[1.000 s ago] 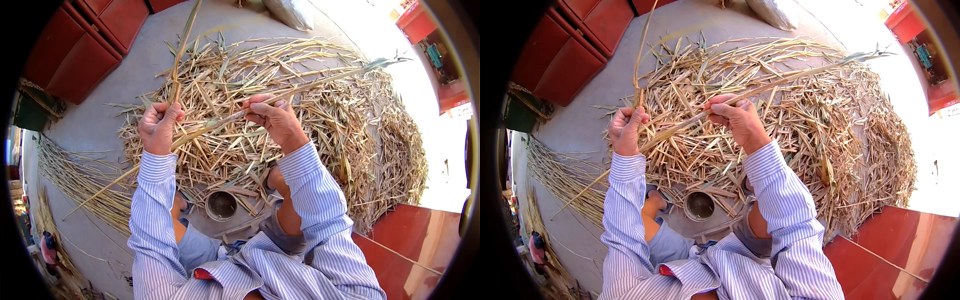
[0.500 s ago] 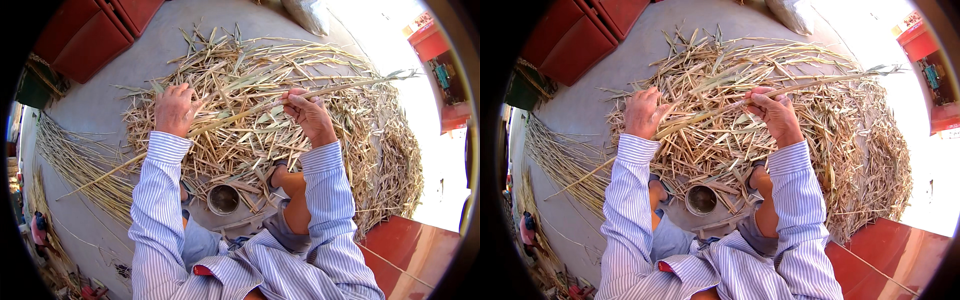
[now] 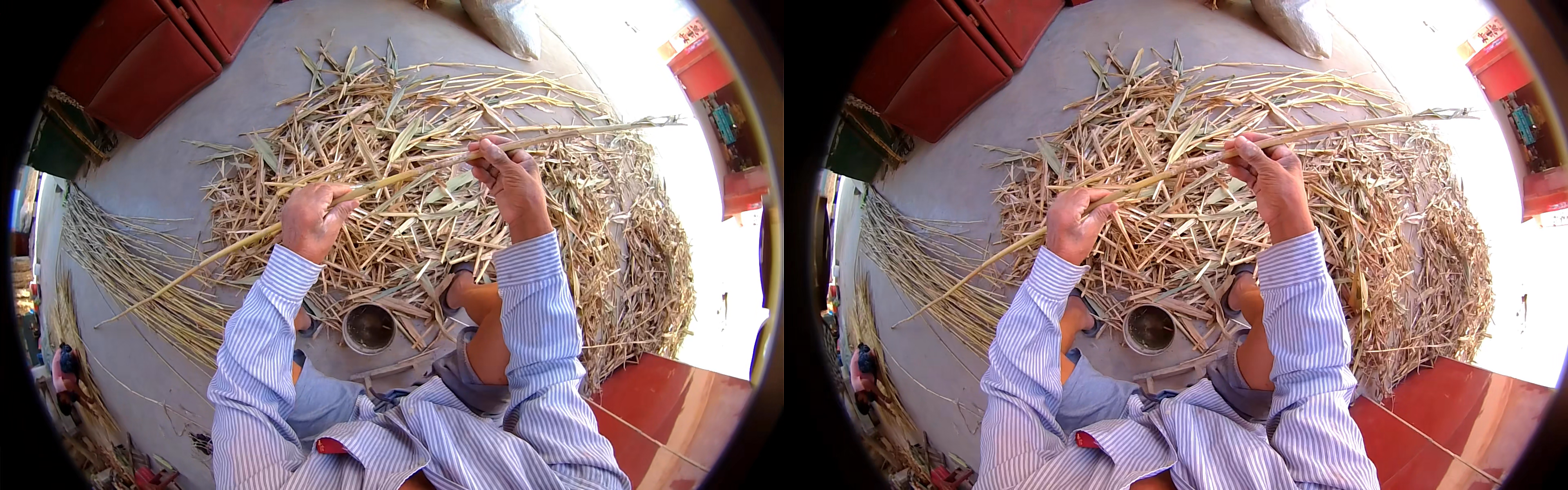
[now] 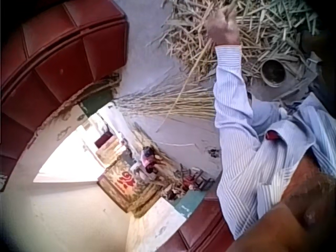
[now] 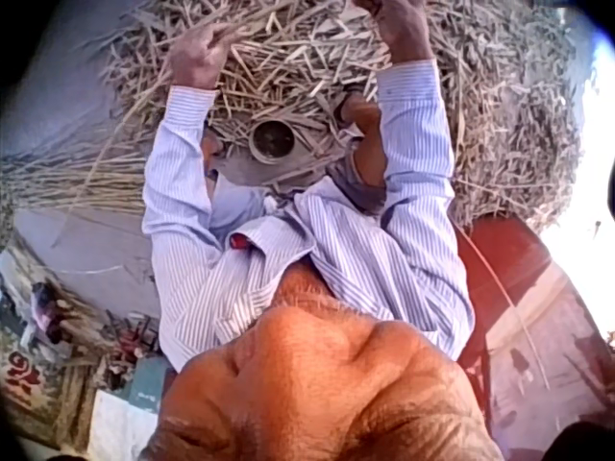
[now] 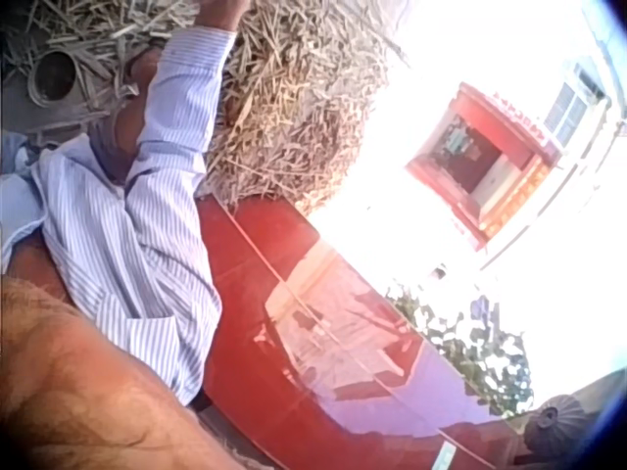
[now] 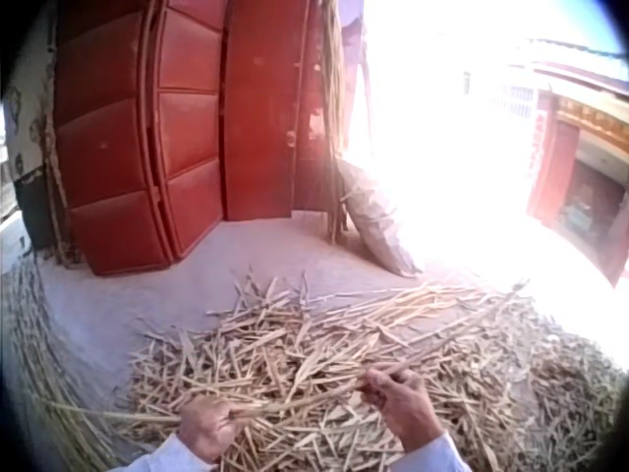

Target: The person sits on the floor and repeatedly picks up dried plant stems, strips off the fibrous outer layers by hand, and discards the stripped pieces onto a growing pile. The process is continuous and repetitive, with the person handling one stem at a time.

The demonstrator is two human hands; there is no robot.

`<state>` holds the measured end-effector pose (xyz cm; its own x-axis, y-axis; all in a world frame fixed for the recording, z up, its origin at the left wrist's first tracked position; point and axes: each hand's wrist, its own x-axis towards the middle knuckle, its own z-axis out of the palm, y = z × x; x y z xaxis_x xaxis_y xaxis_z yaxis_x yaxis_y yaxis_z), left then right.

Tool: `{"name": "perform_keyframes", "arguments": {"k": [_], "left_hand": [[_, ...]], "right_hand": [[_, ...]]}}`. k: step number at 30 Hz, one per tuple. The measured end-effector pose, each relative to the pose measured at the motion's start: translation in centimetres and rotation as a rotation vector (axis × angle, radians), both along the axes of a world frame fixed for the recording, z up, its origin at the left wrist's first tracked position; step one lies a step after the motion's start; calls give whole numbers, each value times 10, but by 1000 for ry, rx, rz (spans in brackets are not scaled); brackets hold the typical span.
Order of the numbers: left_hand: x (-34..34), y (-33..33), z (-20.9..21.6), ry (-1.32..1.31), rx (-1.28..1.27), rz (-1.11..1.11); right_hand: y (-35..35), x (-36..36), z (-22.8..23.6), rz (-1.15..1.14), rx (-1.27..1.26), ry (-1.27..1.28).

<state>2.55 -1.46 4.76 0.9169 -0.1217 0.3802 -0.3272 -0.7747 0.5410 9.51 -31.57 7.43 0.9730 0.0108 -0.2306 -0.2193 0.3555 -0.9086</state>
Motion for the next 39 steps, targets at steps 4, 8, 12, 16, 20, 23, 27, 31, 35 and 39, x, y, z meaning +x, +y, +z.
{"name": "perform_keyframes", "arguments": {"k": [4,8,12,16,20,23,27,31,35,39], "left_hand": [[0,-4,4,276,-636,-2],[10,18,-3,249,-995,190],[21,57,27,80,-948,165],[21,62,32,-169,332,183],[19,56,24,-334,372,118],[11,44,20,-124,202,-78],[8,41,26,143,215,-130],[-5,76,38,226,391,14],[-3,85,19,204,570,34],[11,20,21,-152,213,-147]], "right_hand": [[4,0,0,-34,32,-38],[8,-1,-3,-68,-5,-33],[-1,1,-5,-93,-64,-18],[-6,3,-8,-102,-91,-60],[0,6,-10,-146,-76,-58],[3,8,-8,-158,-66,-69],[-4,11,-8,-143,22,-57],[-29,18,1,-256,-49,-27],[-19,15,-7,-179,-61,-82],[32,-1,-6,71,42,-133]]}}
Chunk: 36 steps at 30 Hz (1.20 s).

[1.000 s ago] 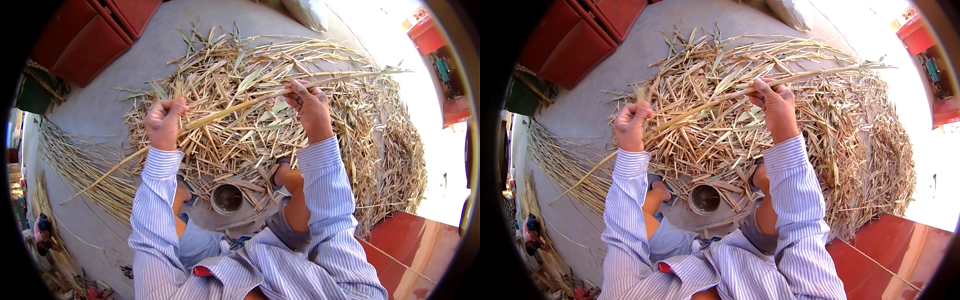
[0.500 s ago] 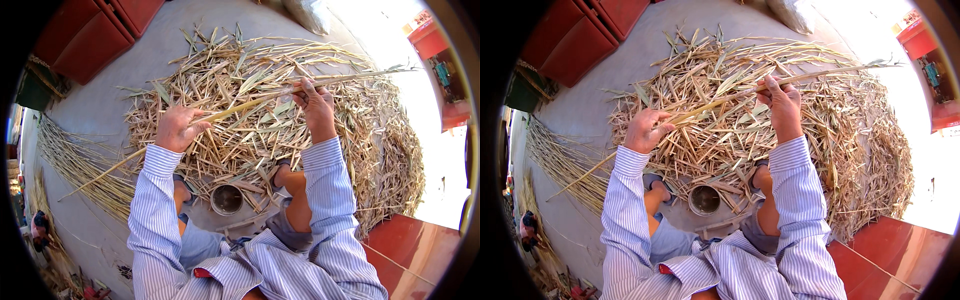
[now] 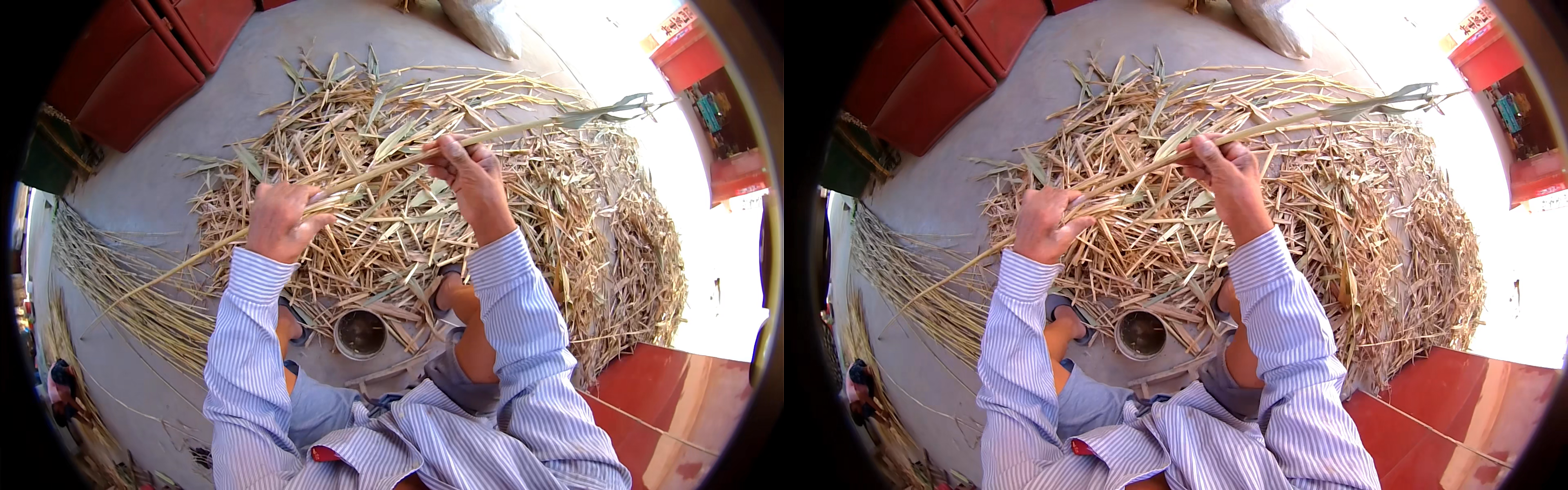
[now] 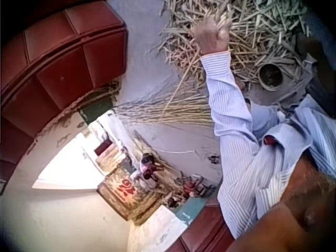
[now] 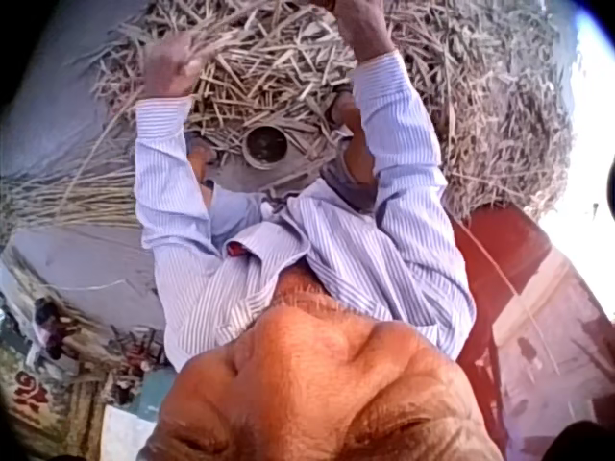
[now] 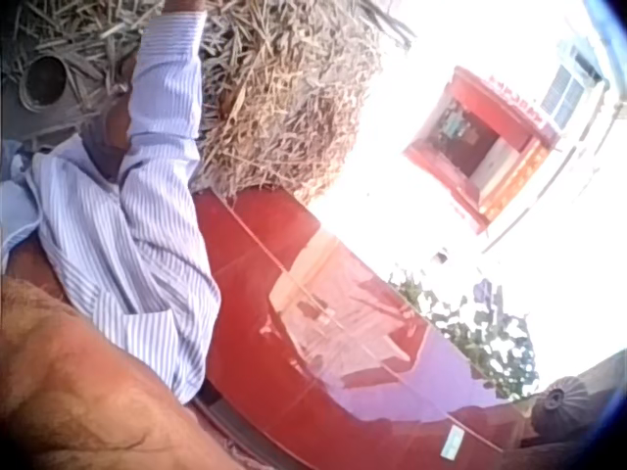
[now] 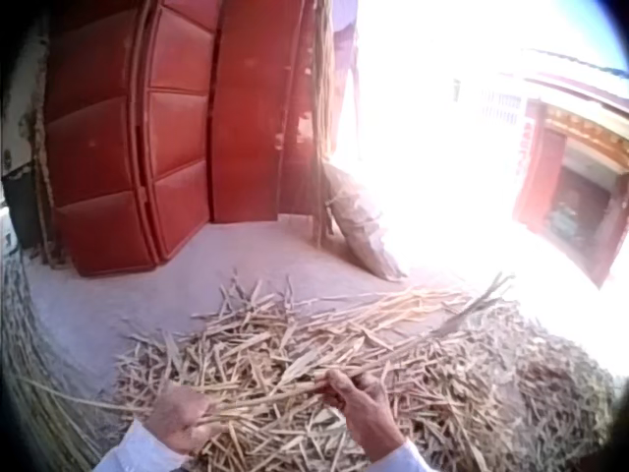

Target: The person sits on the floor and repeatedly picks up dried plant stems, strips off the fibrous outer layers by hand, and discards the stripped pieces onto a growing pile. The process is continuous and repetitive, with the person handling one stem at a time.

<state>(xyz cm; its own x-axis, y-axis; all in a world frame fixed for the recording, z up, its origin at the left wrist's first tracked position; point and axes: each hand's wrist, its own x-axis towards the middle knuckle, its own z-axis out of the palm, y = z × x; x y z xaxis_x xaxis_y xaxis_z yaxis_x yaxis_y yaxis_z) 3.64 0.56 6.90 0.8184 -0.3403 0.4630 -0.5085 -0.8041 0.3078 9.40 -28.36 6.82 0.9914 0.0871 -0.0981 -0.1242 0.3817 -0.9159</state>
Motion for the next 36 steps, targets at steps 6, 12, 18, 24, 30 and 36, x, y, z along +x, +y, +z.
{"name": "perform_keyframes", "arguments": {"k": [6,12,18,24,30,36], "left_hand": [[13,-16,9,175,-251,44],[8,-24,12,221,-273,20],[10,-36,-3,372,-550,98],[5,-39,-6,441,-688,127],[17,16,21,243,-1338,275],[21,70,26,165,-1171,292]], "right_hand": [[20,-14,11,82,63,-18],[13,-15,7,21,63,43],[19,-20,8,71,85,54],[16,-19,6,98,47,79],[-2,-8,2,-18,-8,117],[-30,0,-13,-85,-100,133]]}}
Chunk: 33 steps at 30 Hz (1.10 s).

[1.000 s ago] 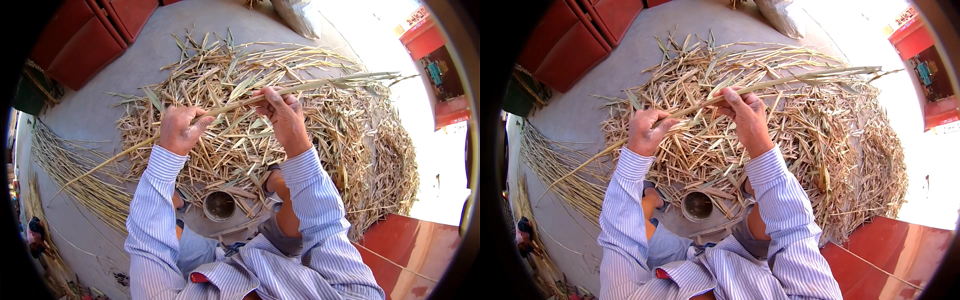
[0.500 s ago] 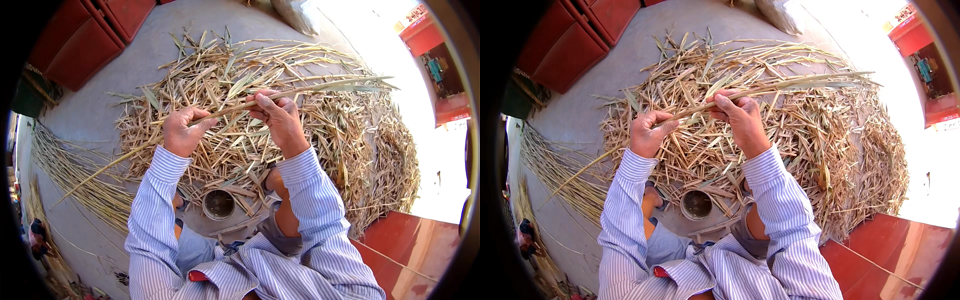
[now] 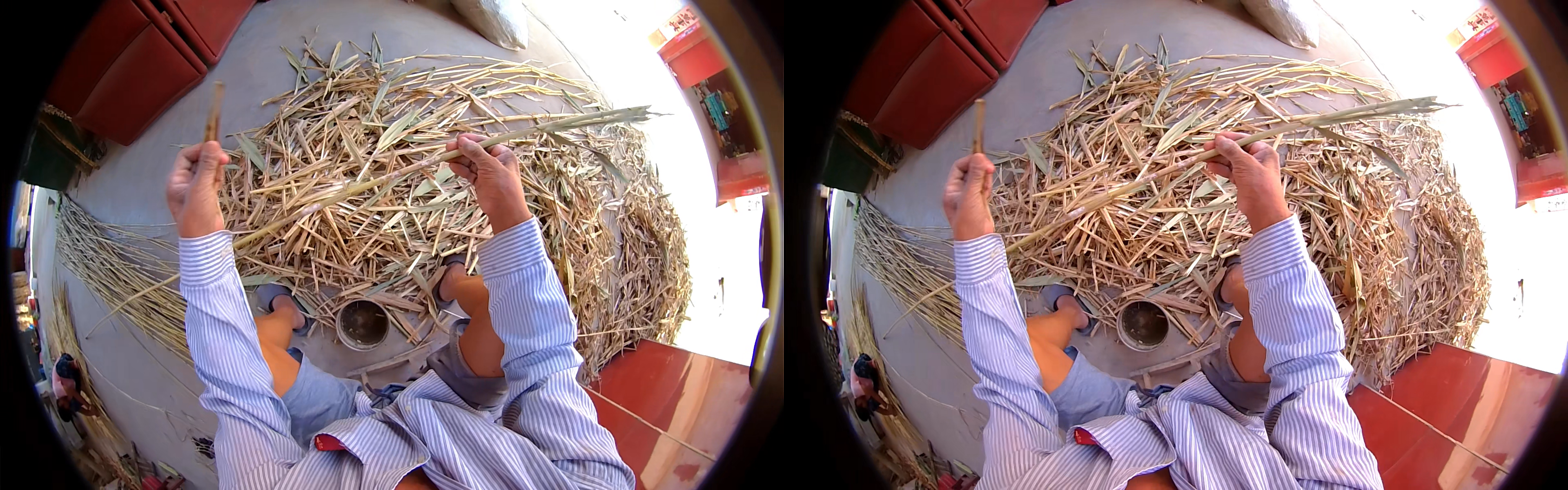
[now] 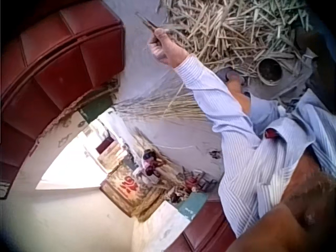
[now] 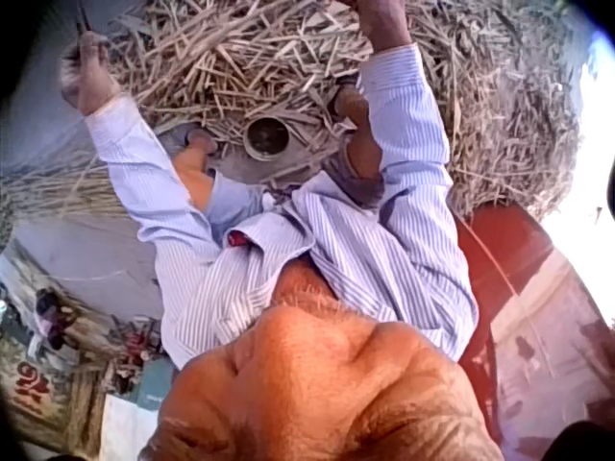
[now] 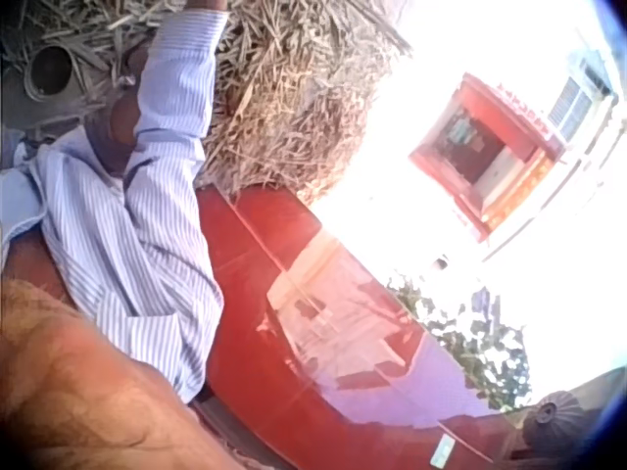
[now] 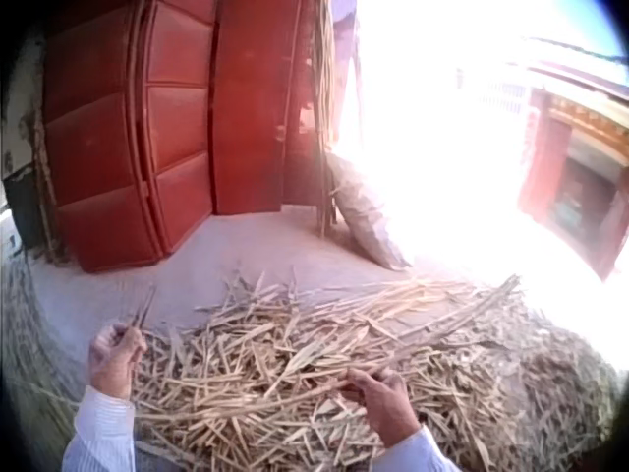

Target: The person sits on the floor and repeatedly picks up dried plant stems, strips off the fibrous outer layers by hand, and discards the stripped pieces onto a growing pile. The process is continuous and repetitive, with the person handling one stem at a time.

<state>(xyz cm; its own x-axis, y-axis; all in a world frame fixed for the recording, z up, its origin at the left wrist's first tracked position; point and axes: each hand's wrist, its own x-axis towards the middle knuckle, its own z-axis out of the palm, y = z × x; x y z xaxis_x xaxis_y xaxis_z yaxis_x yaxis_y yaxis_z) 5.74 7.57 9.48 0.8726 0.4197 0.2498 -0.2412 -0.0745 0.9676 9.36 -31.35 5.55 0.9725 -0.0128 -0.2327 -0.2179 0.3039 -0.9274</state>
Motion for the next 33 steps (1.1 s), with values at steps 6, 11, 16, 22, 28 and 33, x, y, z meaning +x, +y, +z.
{"name": "perform_keyframes", "arguments": {"k": [6,11,16,22,28,33], "left_hand": [[2,-32,-32,-196,1329,51],[-16,-59,-21,244,762,-484],[-21,-64,-41,295,556,-503],[-20,-73,-43,335,461,-502],[-20,-64,-42,402,70,-368],[-9,-13,-41,295,-133,-167]], "right_hand": [[8,-1,4,43,77,-10],[5,1,4,65,122,-7],[6,1,6,82,146,-21],[5,-2,10,90,170,-58],[7,-2,9,95,173,-41],[-7,3,11,76,123,-57]]}}
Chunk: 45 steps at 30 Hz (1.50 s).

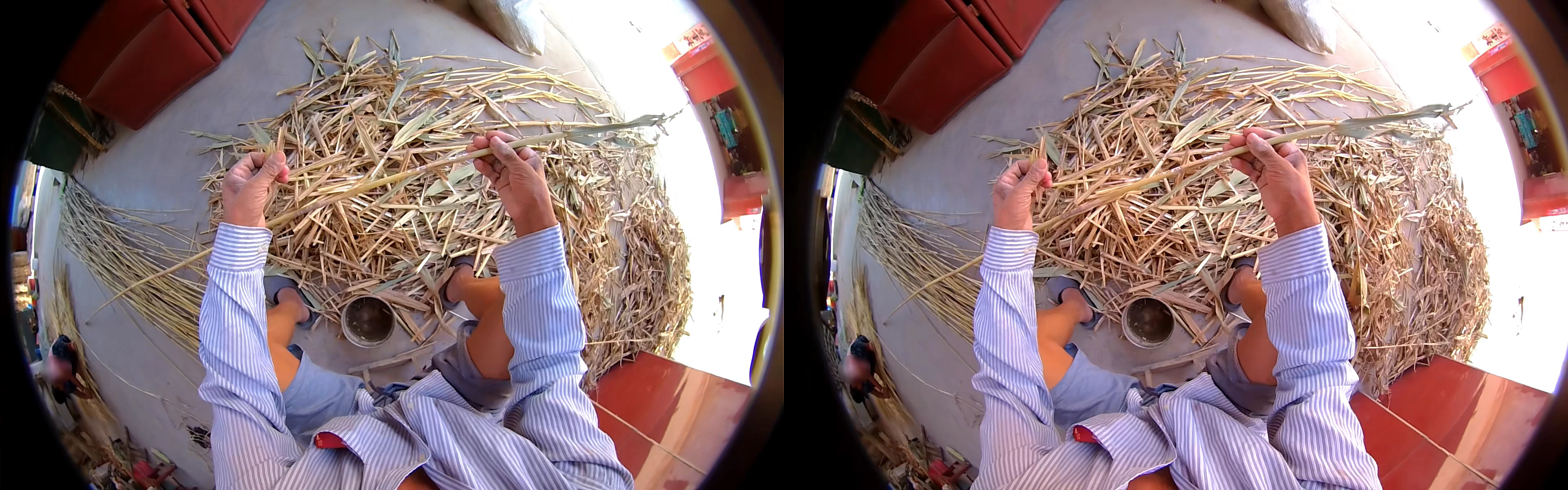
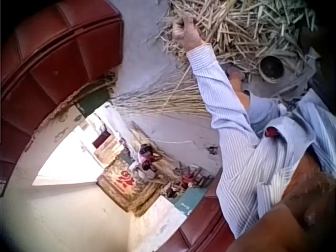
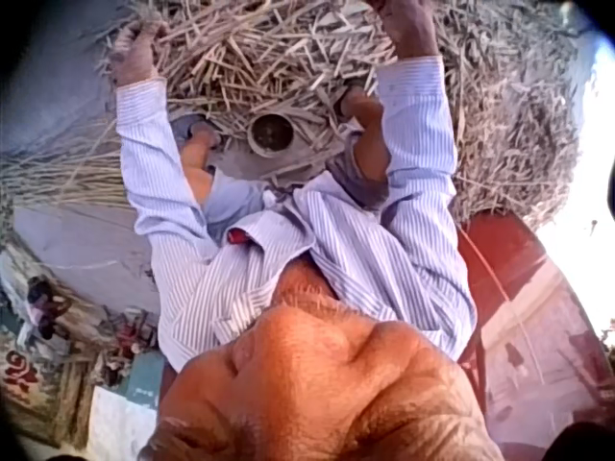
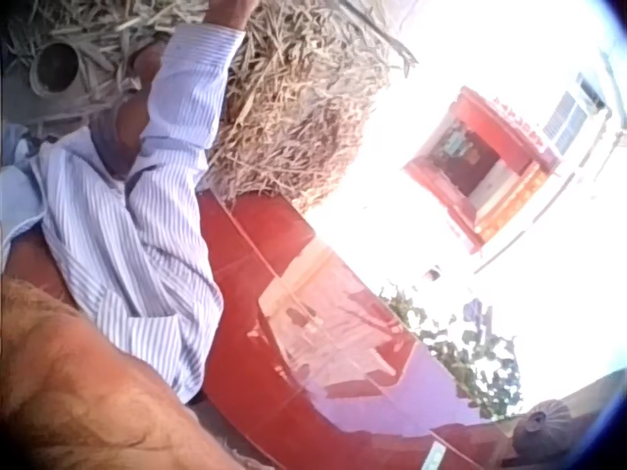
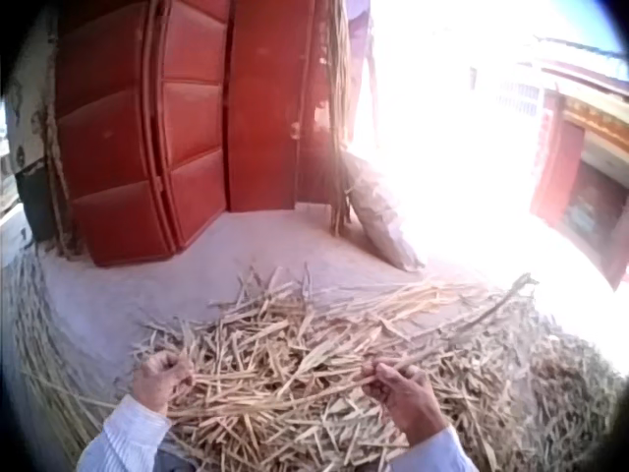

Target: The person sits on the floor and repeatedly picks up dried plant stems, strips off the fibrous outer layers by hand, and discards the stripped pieces onto a growing pile. The process is continuous and repetitive, with the person handling one stem at a time.

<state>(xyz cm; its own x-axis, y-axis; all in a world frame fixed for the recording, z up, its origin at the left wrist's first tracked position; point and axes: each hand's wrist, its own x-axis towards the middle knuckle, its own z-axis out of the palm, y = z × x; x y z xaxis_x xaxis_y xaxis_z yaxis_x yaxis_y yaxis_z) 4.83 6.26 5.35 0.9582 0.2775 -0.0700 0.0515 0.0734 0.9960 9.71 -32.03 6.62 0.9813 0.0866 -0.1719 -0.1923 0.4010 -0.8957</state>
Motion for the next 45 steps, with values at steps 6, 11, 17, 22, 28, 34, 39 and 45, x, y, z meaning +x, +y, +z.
{"name": "perform_keyframes", "arguments": {"k": [6,11,17,22,28,34,39,45], "left_hand": [[0,10,-6,-327,1592,17],[-15,-15,15,-291,1191,-69],[-22,-39,8,-574,1200,-168],[-12,-42,-11,-555,1130,-126],[-20,-46,-12,-303,616,-132],[-2,-3,8,-223,417,151],[3,1,8,-579,1501,173],[-12,-20,16,-196,1005,-464]], "right_hand": [[7,-4,0,29,-45,-27],[24,3,1,-84,-96,-38],[29,10,2,-145,-139,-27],[34,8,5,-177,-140,-36],[33,4,8,-198,-167,-5],[22,7,3,-213,-201,32],[20,6,3,-197,-201,24],[18,8,5,-214,-161,29]]}}
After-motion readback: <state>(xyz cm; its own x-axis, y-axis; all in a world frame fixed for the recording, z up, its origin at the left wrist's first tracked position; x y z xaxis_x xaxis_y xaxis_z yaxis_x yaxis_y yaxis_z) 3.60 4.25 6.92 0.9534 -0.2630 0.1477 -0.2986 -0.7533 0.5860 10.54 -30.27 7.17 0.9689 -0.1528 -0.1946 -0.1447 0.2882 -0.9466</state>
